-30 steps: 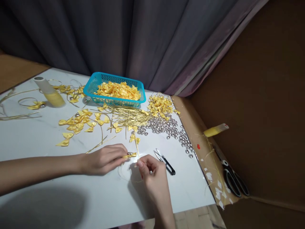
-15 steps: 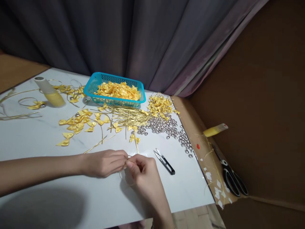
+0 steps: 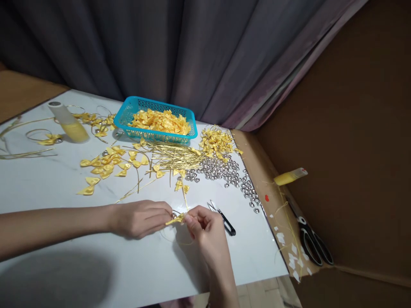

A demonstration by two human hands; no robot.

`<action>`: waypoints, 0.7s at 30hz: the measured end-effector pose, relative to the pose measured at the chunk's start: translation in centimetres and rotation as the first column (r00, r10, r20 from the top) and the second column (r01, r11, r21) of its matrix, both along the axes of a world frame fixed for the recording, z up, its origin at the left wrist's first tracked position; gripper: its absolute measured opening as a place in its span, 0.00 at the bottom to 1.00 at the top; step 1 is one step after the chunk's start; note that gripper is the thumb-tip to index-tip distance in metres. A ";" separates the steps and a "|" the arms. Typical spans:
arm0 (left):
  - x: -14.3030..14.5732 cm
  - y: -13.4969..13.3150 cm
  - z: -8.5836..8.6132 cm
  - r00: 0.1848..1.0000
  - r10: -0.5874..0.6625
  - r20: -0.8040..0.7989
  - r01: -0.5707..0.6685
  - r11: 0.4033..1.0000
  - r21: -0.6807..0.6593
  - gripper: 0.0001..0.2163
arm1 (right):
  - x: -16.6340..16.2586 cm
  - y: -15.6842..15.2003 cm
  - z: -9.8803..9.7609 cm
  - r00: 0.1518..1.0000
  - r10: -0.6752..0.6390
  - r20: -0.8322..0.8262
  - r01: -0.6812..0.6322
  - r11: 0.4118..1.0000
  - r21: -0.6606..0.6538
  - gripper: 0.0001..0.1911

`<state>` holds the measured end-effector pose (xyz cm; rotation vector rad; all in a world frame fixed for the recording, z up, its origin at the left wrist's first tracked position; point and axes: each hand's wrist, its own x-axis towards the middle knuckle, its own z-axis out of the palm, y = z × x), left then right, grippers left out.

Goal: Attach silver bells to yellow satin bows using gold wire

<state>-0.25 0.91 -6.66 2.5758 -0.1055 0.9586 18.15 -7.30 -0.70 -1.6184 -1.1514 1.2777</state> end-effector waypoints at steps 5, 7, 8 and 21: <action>0.1 -0.1 1.0 0.994 0.098 0.039 -0.096 0.994 -0.048 0.09 | -0.1 -0.7 -0.4 0.994 -0.047 0.101 0.043 0.998 0.039 0.15; 0.3 -0.3 1.3 0.989 0.147 0.032 -0.141 0.979 -0.150 0.08 | -0.2 -0.9 -1.0 0.988 -0.023 0.151 0.014 0.998 0.059 0.15; 0.3 -0.4 1.4 0.986 0.163 0.028 -0.154 0.967 -0.201 0.08 | -0.4 -1.0 -1.4 0.984 -0.013 0.178 0.001 0.998 0.070 0.15; 0.7 -0.6 2.6 0.878 0.339 -0.338 -0.478 0.591 -0.649 0.13 | -3.1 -1.0 -2.6 0.904 -0.099 0.416 -0.007 0.970 0.244 0.13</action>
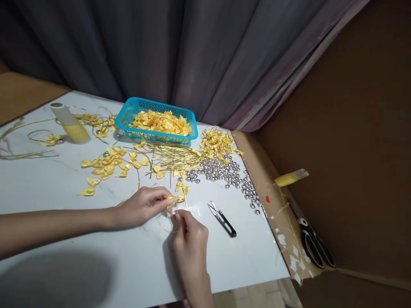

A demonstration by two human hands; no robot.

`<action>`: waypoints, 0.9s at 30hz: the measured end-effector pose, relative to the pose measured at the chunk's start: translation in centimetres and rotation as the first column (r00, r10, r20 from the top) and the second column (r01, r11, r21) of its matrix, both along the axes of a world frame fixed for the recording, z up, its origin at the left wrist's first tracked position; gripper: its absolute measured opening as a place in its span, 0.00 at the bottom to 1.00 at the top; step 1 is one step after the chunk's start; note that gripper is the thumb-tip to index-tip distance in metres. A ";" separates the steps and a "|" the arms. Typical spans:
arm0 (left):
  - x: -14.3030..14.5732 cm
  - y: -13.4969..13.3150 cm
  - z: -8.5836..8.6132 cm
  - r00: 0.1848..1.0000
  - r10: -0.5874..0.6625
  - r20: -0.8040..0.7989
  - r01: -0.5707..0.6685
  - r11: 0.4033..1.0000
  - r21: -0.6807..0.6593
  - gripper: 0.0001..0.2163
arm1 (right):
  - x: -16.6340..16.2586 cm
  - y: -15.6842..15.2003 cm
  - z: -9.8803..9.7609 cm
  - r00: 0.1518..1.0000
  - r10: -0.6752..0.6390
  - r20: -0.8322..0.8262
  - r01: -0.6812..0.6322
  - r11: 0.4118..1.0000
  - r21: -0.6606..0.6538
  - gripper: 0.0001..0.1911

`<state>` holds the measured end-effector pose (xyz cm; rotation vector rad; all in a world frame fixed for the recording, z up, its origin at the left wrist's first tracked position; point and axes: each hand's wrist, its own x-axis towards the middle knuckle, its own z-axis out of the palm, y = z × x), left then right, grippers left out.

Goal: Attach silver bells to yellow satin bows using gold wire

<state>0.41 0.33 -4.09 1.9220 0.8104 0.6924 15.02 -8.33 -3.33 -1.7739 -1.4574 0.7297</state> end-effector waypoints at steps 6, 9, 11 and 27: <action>-0.1 0.2 -0.1 0.999 0.042 -0.017 -0.043 0.998 -0.043 0.13 | 1.0 0.6 0.1 0.842 -0.061 -0.536 0.000 0.994 -0.113 0.08; 0.0 0.3 -0.1 0.999 0.046 -0.026 -0.047 0.998 -0.048 0.13 | 1.6 1.1 0.5 0.673 -0.094 -0.734 -0.001 0.992 -0.127 0.08; 0.0 0.3 -0.1 0.999 0.045 -0.015 -0.046 0.997 -0.057 0.14 | 2.0 1.5 0.8 0.536 -0.119 -0.836 0.018 0.991 -0.130 0.09; -0.3 2.1 0.8 0.959 0.251 0.134 -0.224 0.957 -0.186 0.13 | 1.5 4.0 1.3 0.879 0.273 0.391 -0.351 0.925 0.144 0.07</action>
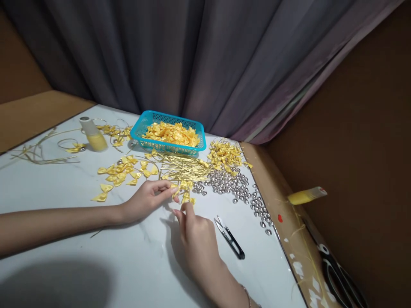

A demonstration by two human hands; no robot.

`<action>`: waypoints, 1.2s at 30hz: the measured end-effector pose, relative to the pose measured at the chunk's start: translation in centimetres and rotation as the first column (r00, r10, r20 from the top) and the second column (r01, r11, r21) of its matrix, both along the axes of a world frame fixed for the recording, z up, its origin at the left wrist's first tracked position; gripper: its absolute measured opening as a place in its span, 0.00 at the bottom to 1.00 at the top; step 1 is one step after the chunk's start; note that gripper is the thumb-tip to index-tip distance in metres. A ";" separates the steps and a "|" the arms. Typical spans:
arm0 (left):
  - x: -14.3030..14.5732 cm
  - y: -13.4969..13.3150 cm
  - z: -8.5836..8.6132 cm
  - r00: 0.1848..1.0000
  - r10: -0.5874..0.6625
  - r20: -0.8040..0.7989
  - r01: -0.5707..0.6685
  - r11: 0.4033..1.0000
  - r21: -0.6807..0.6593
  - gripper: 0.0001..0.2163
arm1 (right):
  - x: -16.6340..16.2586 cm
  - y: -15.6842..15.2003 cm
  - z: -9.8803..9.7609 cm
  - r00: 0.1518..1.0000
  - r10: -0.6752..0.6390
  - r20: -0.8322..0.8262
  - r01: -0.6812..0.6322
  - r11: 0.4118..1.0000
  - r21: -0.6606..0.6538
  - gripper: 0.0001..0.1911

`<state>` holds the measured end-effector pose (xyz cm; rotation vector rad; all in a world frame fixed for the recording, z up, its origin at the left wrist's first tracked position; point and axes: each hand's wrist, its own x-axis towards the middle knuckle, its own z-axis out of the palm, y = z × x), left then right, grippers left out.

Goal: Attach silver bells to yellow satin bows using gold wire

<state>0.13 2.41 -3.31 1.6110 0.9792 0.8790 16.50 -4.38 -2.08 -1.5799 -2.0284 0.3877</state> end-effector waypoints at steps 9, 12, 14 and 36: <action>0.2 0.0 -0.4 1.000 -0.004 0.016 0.003 0.999 0.049 0.13 | -0.4 1.0 1.2 0.989 0.135 -0.064 -0.102 0.924 0.369 0.12; 0.2 0.0 -0.6 1.000 -0.007 -0.001 0.007 0.997 0.076 0.13 | -0.1 1.1 1.3 0.879 0.116 -0.463 -0.063 0.990 0.129 0.15; 0.2 0.0 -0.6 1.000 -0.004 -0.006 0.005 0.997 0.083 0.13 | 0.0 1.3 1.1 0.749 0.009 -0.662 -0.073 0.995 -0.068 0.19; 0.3 -0.4 0.0 0.999 0.007 -0.052 -0.002 0.996 0.088 0.13 | -0.6 1.8 -0.5 0.639 -0.189 -0.746 0.037 0.976 -0.216 0.23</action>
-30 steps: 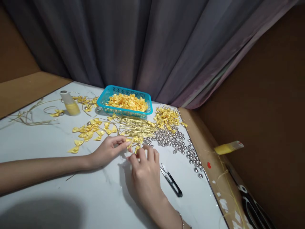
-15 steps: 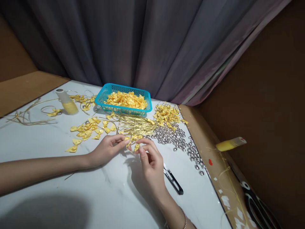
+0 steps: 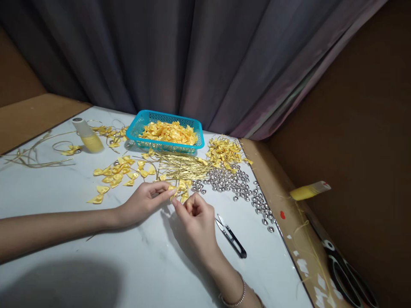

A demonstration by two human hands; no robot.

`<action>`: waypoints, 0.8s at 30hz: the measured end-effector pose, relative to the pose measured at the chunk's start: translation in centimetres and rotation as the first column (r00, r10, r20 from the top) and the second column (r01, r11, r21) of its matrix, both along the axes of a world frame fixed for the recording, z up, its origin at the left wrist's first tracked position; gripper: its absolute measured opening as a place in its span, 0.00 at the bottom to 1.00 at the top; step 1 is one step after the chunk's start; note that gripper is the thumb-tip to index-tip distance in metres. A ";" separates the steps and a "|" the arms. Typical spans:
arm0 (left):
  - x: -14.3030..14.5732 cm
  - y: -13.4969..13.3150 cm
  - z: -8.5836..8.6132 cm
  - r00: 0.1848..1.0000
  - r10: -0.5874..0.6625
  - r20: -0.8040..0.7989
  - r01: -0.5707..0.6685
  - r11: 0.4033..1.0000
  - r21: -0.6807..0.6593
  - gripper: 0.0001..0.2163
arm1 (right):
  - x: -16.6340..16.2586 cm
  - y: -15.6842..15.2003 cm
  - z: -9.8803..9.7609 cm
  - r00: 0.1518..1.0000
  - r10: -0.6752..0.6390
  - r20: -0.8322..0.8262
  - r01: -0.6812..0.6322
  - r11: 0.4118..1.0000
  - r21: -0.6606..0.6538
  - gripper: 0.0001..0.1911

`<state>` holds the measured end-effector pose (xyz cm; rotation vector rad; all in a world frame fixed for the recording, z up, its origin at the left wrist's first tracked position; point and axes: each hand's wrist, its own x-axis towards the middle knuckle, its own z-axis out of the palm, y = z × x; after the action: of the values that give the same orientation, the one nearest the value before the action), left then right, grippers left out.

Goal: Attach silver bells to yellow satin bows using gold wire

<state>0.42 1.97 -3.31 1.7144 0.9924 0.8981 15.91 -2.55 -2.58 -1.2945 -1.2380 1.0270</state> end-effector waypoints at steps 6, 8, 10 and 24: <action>-0.1 -0.1 0.0 1.000 -0.017 -0.001 0.017 1.000 -0.012 0.13 | -0.9 -0.3 0.3 0.998 0.053 -0.045 -0.055 0.998 -0.043 0.19; -0.1 0.0 0.1 1.000 -0.023 -0.001 0.023 1.000 -0.005 0.13 | -1.0 -0.2 0.2 0.998 0.051 0.030 -0.050 0.998 -0.048 0.19; -0.1 0.0 0.2 1.000 -0.023 -0.011 0.023 1.000 0.020 0.12 | -0.9 -0.2 0.1 0.990 0.041 0.135 -0.036 0.998 -0.042 0.15; 0.1 0.0 0.5 0.991 -0.030 -0.129 0.060 0.969 0.241 0.11 | -0.1 -0.7 -1.2 0.691 0.000 0.723 -0.157 0.976 0.150 0.08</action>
<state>0.50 1.94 -2.82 2.0144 0.9501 0.9235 15.76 -3.25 -3.82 -1.5511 -1.9524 0.3981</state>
